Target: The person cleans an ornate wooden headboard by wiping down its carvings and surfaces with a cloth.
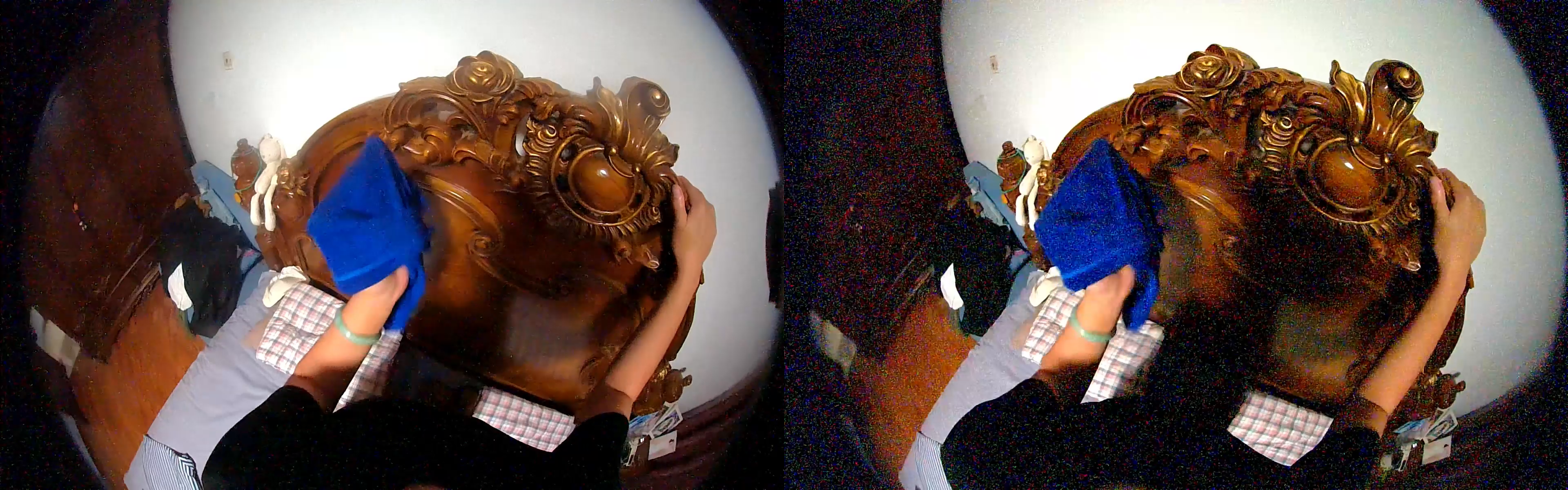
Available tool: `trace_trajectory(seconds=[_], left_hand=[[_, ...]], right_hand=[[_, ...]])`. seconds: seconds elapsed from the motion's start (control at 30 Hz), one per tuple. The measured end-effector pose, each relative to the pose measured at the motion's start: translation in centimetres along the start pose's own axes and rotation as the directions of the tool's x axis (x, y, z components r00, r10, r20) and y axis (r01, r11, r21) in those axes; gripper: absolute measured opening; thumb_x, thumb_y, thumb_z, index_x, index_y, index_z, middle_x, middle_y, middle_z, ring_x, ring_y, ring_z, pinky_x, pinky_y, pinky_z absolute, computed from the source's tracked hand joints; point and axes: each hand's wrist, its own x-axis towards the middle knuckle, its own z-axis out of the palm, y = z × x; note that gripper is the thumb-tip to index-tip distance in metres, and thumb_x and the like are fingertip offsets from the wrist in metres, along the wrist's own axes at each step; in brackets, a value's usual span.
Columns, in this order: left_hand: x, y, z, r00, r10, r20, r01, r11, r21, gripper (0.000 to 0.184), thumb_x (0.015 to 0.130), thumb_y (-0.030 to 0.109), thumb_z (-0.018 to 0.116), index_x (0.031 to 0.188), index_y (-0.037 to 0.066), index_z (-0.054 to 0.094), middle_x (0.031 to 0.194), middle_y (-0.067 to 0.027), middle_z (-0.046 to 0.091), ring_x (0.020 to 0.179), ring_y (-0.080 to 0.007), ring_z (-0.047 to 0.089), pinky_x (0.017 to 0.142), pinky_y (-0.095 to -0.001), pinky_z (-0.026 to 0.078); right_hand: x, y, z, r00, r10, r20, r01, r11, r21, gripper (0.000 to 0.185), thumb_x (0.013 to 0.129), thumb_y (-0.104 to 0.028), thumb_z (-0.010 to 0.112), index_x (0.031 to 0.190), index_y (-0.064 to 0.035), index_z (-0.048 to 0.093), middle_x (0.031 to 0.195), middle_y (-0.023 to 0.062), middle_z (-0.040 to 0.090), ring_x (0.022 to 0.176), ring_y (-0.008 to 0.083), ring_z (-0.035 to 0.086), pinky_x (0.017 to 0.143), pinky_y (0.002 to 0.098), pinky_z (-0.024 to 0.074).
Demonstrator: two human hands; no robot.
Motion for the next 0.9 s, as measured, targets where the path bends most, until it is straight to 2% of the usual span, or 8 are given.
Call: trace_trajectory(seconds=[0.07,0.17,0.27,0.37,0.6,0.67,0.8,0.9], left_hand=[[2.6,-0.5,0.7,0.974,0.208,0.086,-0.225,0.91,0.348,0.044,0.09,0.033,0.04,0.118,0.0,0.049,0.119,-0.0167,0.051,0.107,-0.0345,0.048,0.095,-0.0477,0.035],[6.8,-1.6,1.8,0.837,0.431,0.337,-0.526,0.465,0.712,0.039,0.089,0.03,0.042,0.114,0.0,0.051,0.114,-0.0159,0.053,0.104,-0.0345,0.049,0.092,-0.0472,0.035],[9.2,-2.4,2.5,0.667,0.468,0.58,-0.646,-0.026,0.763,0.035,0.088,0.027,0.043,0.109,0.001,0.053,0.11,-0.015,0.055,0.1,-0.0344,0.05,0.088,-0.0466,0.036],[11.3,-2.9,2.9,0.569,0.429,0.702,-0.671,-0.251,0.697,0.031,0.087,0.024,0.045,0.105,0.001,0.055,0.105,-0.0142,0.056,0.096,-0.0343,0.05,0.085,-0.0461,0.037],[14.6,-2.5,2.1,0.334,0.323,0.886,-0.791,-0.415,0.449,0.02,0.084,0.017,0.046,0.09,0.004,0.06,0.096,-0.012,0.059,0.087,-0.0326,0.053,0.078,-0.043,0.038],[15.2,-2.1,1.1,0.259,0.204,0.944,-0.727,-0.603,0.329,0.021,0.082,0.019,0.048,0.089,0.004,0.062,0.097,-0.0119,0.06,0.087,-0.0314,0.054,0.078,-0.0431,0.038],[15.4,-1.5,2.6,0.123,0.111,0.986,-0.784,-0.598,0.165,0.02,0.072,0.016,0.057,0.088,0.006,0.063,0.099,-0.0105,0.059,0.089,-0.0301,0.053,0.077,-0.0438,0.038],[15.0,-1.8,2.8,0.127,0.071,0.989,-0.792,-0.594,0.144,0.02,0.066,0.015,0.059,0.084,0.006,0.062,0.092,-0.0079,0.058,0.084,-0.0279,0.051,0.078,-0.0431,0.039]], right_hand=[[0.0,0.1,0.0,1.0,-0.012,-0.006,0.012,1.0,0.012,0.045,0.088,-0.045,0.046,0.108,-0.0074,0.064,0.104,0.0145,0.063,0.097,0.0326,0.057,0.086,0.0398,0.0419],[0.0,0.2,-0.1,1.0,-0.024,-0.01,0.025,0.999,0.048,0.047,0.089,-0.045,0.046,0.107,-0.0053,0.064,0.102,0.0157,0.063,0.095,0.0331,0.057,0.085,0.0395,0.0425],[-0.2,-0.4,-0.6,0.998,-0.04,-0.041,0.043,0.997,0.061,0.047,0.089,-0.044,0.046,0.105,-0.0041,0.064,0.098,0.0163,0.064,0.09,0.0345,0.058,0.083,0.0395,0.0432],[-0.3,-0.6,-0.6,0.998,-0.041,-0.053,0.042,0.999,0.024,0.043,0.088,-0.043,0.049,0.104,-0.0054,0.064,0.097,0.0138,0.064,0.089,0.033,0.057,0.083,0.0399,0.043],[-0.5,-0.4,-0.2,0.998,-0.022,-0.062,0.018,0.998,-0.053,0.042,0.087,-0.043,0.05,0.106,-0.0076,0.064,0.102,0.0124,0.063,0.092,0.032,0.056,0.085,0.0395,0.0421],[-0.4,0.1,0.2,0.994,-0.049,-0.094,0.046,0.998,-0.039,0.042,0.086,-0.043,0.05,0.106,-0.008,0.064,0.102,0.0128,0.063,0.093,0.0322,0.056,0.085,0.0396,0.042],[-0.2,0.7,0.7,0.996,-0.039,-0.079,0.038,0.999,-0.008,0.043,0.088,-0.044,0.048,0.106,-0.0075,0.063,0.101,0.0139,0.064,0.094,0.0323,0.057,0.085,0.0395,0.0421],[-0.3,0.8,0.8,0.992,-0.073,-0.101,0.07,0.997,-0.036,0.043,0.088,-0.043,0.048,0.107,-0.0071,0.064,0.102,0.0146,0.064,0.094,0.0331,0.057,0.085,0.0398,0.0425]])
